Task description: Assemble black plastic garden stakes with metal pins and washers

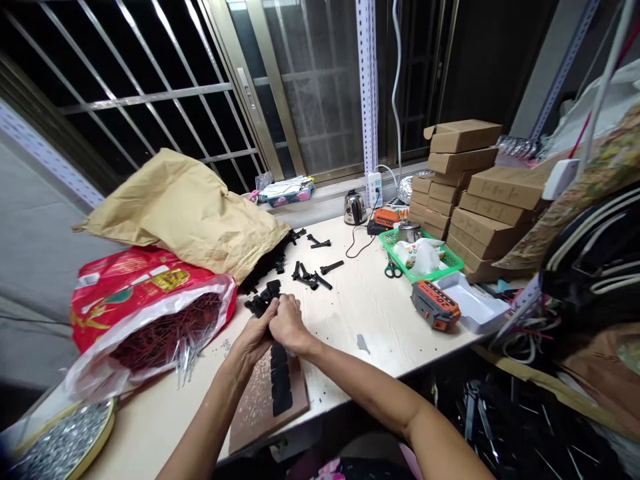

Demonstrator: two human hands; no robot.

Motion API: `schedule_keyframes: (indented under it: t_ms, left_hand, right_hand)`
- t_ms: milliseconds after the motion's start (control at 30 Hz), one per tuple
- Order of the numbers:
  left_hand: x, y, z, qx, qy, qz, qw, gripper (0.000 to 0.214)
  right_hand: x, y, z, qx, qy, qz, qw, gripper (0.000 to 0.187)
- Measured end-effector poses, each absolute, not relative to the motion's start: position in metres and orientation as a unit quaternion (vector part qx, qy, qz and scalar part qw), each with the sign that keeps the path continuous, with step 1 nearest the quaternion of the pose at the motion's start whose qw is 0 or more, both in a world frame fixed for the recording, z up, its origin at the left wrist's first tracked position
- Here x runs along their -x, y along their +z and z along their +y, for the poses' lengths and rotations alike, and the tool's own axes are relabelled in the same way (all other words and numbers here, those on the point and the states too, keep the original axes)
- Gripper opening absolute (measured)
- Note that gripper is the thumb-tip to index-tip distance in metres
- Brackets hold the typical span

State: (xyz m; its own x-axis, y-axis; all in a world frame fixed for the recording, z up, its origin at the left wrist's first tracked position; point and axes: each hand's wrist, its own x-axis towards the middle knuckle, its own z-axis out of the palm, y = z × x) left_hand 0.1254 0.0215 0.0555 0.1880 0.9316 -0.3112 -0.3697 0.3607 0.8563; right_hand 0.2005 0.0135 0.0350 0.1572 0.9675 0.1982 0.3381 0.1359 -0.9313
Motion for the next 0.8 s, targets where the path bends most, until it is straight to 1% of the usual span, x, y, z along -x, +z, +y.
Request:
schedule_keyframes:
  t_ms: [100, 167, 233, 333, 400, 433, 500, 567, 633, 733, 767, 800]
  left_hand:
    - [-0.120, 0.053, 0.037, -0.320, 0.495, 0.437, 0.679, 0.034]
    - [-0.114, 0.054, 0.053, -0.358, 0.513, 0.456, 0.633, 0.035]
    - [-0.105, 0.056, 0.073, -0.444, 0.505, 0.491, 0.554, 0.036]
    - [-0.092, 0.057, 0.103, -0.595, 0.466, 0.528, 0.387, 0.043]
    - [-0.086, 0.050, 0.122, -0.678, 0.421, 0.524, 0.298, 0.047]
    - [-0.085, 0.044, 0.131, -0.715, 0.387, 0.514, 0.273, 0.046]
    - [-0.086, 0.028, 0.145, -0.773, 0.316, 0.487, 0.256, 0.042]
    - [-0.092, 0.010, 0.155, -0.800, 0.272, 0.466, 0.263, 0.043]
    - [-0.098, -0.006, 0.161, -0.804, 0.255, 0.460, 0.277, 0.049]
    - [-0.105, -0.025, 0.167, -0.803, 0.244, 0.466, 0.282, 0.058]
    - [-0.105, -0.030, 0.168, -0.805, 0.240, 0.469, 0.273, 0.062]
    - [-0.105, -0.033, 0.170, -0.809, 0.236, 0.471, 0.261, 0.066]
  right_hand:
    - [-0.209, 0.040, 0.020, 0.563, 0.321, -0.619, 0.444, 0.046]
    - [-0.227, 0.038, 0.031, 0.528, 0.348, -0.662, 0.403, 0.055]
    - [-0.250, 0.030, 0.047, 0.529, 0.362, -0.671, 0.374, 0.058]
    - [-0.281, 0.005, 0.072, 0.623, 0.319, -0.630, 0.336, 0.064]
    - [-0.292, -0.017, 0.088, 0.671, 0.277, -0.628, 0.281, 0.061]
    - [-0.293, -0.028, 0.096, 0.678, 0.254, -0.642, 0.251, 0.057]
    - [-0.290, -0.046, 0.114, 0.671, 0.202, -0.681, 0.211, 0.050]
    - [-0.285, -0.055, 0.135, 0.661, 0.165, -0.706, 0.193, 0.048]
    - [-0.281, -0.056, 0.157, 0.652, 0.173, -0.714, 0.190, 0.049]
    - [-0.283, -0.047, 0.184, 0.627, 0.216, -0.725, 0.185, 0.048]
    - [-0.286, -0.043, 0.188, 0.617, 0.222, -0.731, 0.189, 0.047]
    - [-0.289, -0.039, 0.191, 0.611, 0.226, -0.727, 0.215, 0.046]
